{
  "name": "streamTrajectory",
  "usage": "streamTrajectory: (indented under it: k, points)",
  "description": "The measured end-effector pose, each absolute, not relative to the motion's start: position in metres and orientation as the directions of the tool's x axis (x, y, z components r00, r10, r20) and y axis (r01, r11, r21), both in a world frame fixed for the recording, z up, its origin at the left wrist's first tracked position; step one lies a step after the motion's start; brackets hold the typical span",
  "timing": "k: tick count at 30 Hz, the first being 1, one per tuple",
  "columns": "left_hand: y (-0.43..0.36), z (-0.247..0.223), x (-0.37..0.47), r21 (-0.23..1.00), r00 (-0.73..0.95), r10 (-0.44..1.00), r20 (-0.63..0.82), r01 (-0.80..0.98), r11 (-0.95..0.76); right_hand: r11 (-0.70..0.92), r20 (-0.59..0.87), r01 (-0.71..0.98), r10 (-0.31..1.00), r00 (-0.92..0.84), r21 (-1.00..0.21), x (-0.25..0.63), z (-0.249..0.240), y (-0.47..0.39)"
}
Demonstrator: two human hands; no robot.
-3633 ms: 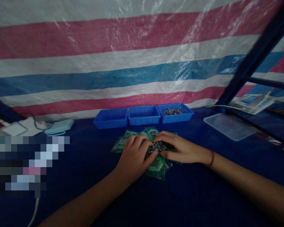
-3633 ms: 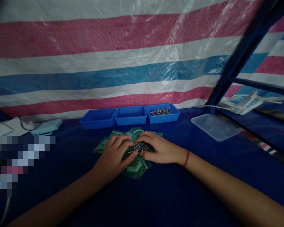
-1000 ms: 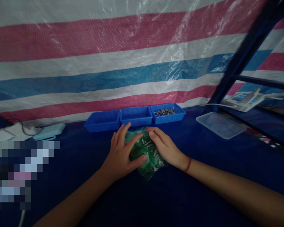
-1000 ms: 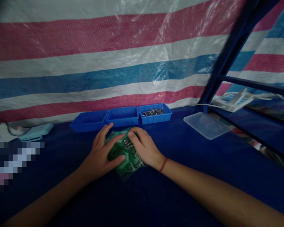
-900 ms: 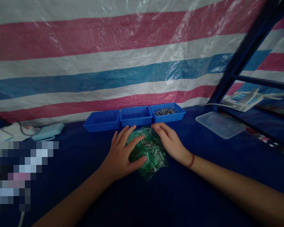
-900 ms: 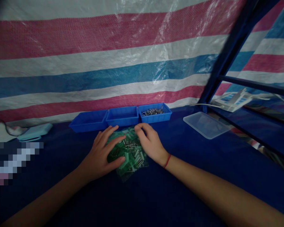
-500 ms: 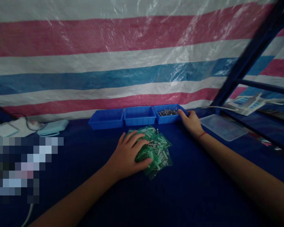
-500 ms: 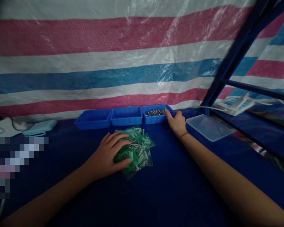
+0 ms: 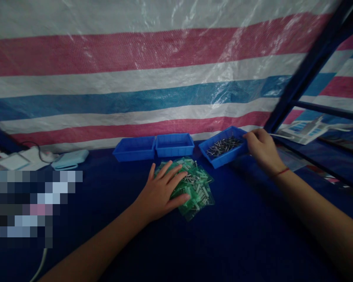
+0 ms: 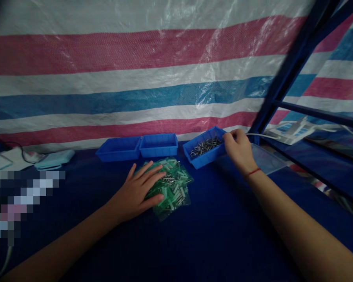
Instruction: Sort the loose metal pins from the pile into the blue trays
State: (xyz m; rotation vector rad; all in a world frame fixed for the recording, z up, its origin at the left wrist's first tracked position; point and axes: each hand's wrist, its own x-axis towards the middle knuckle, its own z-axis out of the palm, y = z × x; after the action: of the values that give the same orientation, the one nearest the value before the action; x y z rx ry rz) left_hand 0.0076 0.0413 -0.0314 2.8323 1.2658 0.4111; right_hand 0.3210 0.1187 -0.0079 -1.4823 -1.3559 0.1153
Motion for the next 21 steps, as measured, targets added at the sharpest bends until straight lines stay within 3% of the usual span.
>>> streamTrajectory:
  k: [5,14,17,21]
  points:
    - [0.041,-0.032,0.006,0.137,0.638,0.737,0.224,0.728,-0.672,0.158,0.586,0.757,0.737,0.336,-0.634,0.299,0.016,0.092]
    - [0.041,-0.032,0.007,0.16,0.634,0.746,0.203,0.73,-0.664,0.333,0.767,0.897,0.642,0.011,-0.292,0.258,0.028,0.057]
    - [0.042,-0.032,0.007,0.16,0.633,0.75,0.19,0.734,-0.66,0.448,0.754,0.844,0.651,-0.082,-0.295,0.256,0.029,0.053]
    - [0.042,-0.032,0.007,0.163,0.633,0.753,0.18,0.735,-0.658,0.623,0.723,0.606,0.682,-0.111,-0.496,0.268,0.02,0.065]
